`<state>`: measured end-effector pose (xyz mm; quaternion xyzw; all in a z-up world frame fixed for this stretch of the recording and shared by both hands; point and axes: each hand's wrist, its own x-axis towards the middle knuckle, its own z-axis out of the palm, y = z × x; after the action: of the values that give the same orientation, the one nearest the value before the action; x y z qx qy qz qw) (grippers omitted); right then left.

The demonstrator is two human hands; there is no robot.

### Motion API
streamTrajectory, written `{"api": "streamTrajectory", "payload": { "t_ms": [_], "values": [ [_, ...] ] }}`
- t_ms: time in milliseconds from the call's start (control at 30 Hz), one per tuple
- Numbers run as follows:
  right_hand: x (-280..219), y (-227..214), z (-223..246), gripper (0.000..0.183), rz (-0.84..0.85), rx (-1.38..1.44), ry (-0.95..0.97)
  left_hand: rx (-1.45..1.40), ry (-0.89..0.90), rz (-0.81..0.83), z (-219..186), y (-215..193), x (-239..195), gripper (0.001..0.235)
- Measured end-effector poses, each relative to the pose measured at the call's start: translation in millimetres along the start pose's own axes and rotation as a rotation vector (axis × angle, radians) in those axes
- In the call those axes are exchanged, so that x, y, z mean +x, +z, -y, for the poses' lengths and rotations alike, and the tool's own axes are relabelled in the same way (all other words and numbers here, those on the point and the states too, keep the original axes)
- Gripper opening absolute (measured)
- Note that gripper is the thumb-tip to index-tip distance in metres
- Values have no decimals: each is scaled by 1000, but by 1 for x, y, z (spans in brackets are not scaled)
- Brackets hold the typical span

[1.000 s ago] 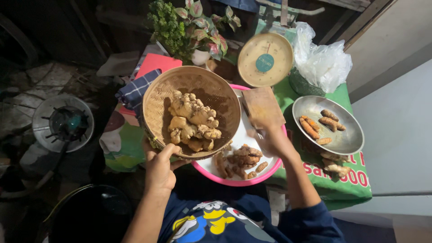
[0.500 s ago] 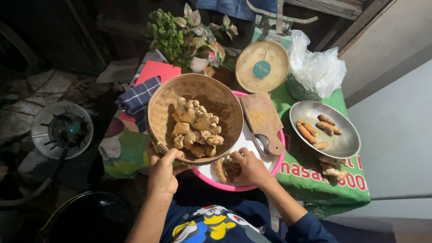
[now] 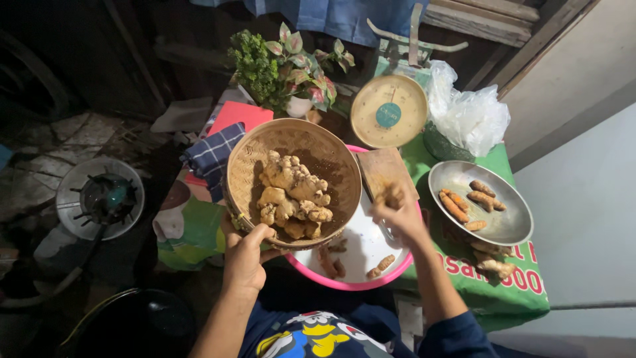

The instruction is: The person wipes a pink tray, then uses a knife to peel and chop ginger and turmeric on a wooden cutting board. The chopped pieces are placed into a woven basket. The person handles the root vegetables one at a time and transfers them between containers.

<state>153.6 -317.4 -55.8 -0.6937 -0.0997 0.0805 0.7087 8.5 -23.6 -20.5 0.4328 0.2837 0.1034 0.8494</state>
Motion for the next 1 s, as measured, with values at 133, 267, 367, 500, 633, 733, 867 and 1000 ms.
{"api": "streamTrajectory", "payload": {
  "t_ms": [133, 267, 367, 500, 633, 733, 867, 1000],
  "values": [
    [19, 18, 75, 54, -36, 70, -59, 5, -12, 2, 7, 1, 4, 73],
    [23, 61, 102, 50, -44, -333, -200, 15, -30, 2, 15, 2, 6, 64],
    [30, 91, 93, 47, 67, -270, -232, 23, -17, -5, 15, 2, 3, 73],
    [27, 81, 76, 48, 178, -175, -251, -3, -23, 15, 10, 0, 1, 71],
    [17, 30, 55, 35, -22, -322, -208, 0, -18, -10, 5, -4, 2, 75],
    [-2, -18, 34, 36, 194, -1012, -211, -14, 4, -15, 4, -4, 2, 80],
    [-29, -27, -20, 53, 567, -1439, 73, -31, 15, -10, 4, -4, 5, 78],
    [-37, -36, -54, 49, 701, -1402, 241, -40, -7, 7, 10, -11, 9, 75]
  ]
}}
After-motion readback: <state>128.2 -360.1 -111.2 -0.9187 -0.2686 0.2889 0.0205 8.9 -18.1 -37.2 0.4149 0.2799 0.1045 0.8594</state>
